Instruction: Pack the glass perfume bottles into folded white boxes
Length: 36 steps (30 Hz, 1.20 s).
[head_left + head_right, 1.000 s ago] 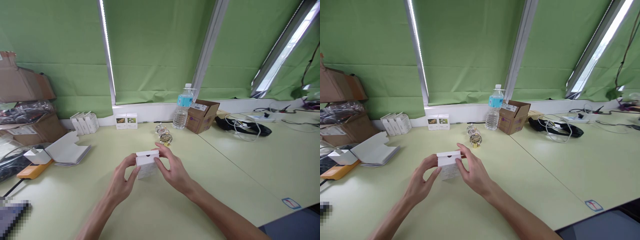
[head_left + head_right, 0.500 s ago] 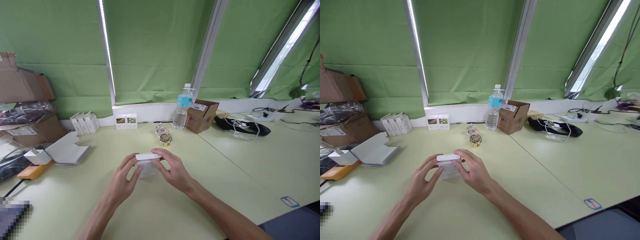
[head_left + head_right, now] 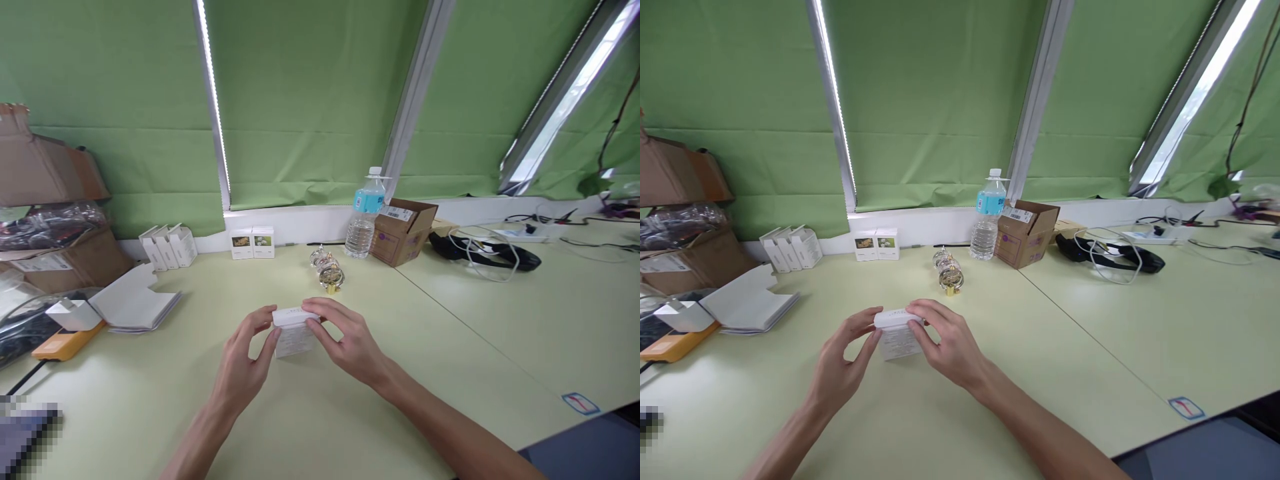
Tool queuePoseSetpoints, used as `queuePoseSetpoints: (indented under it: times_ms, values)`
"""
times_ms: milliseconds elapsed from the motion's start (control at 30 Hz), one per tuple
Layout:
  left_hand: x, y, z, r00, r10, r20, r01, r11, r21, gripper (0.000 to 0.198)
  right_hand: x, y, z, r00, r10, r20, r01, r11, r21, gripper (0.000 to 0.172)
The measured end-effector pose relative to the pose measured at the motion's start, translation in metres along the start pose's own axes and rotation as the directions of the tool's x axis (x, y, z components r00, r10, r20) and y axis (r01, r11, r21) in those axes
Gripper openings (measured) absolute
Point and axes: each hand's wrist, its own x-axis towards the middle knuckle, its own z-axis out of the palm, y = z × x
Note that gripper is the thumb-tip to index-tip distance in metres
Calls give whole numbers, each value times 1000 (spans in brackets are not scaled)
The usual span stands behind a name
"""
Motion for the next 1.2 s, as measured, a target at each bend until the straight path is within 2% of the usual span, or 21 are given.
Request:
queuePoseSetpoints:
  times_ms: [100,200,300,667,967,1200]
  values:
    - [0,1,0,1000,13,-3,-13,998,54,33,0,0,-1,1000,3,8,-3,1000,-5,26]
    - [1,1,-1,996,84,16,-86,987,138,29,-1,1,-1,1000,-1,10,1,1000,-23,26]
    - [2,0,-1,994,112,6,-112,983,147,29,-1,2,-1,1000,1,13,-1,1000,-25,27]
    - [3,7,-1,999,20,-27,-17,994,110,22,1,0,-1,1000,-16,7,16,1000,-20,25]
    - [5,10,-2,1000,19,-18,-17,993,118,21,0,2,-2,1000,-16,8,16,999,-33,26]
    - [4,6,-1,998,63,2,-63,986,153,23,-1,3,-3,1000,7,22,-6,999,-38,27]
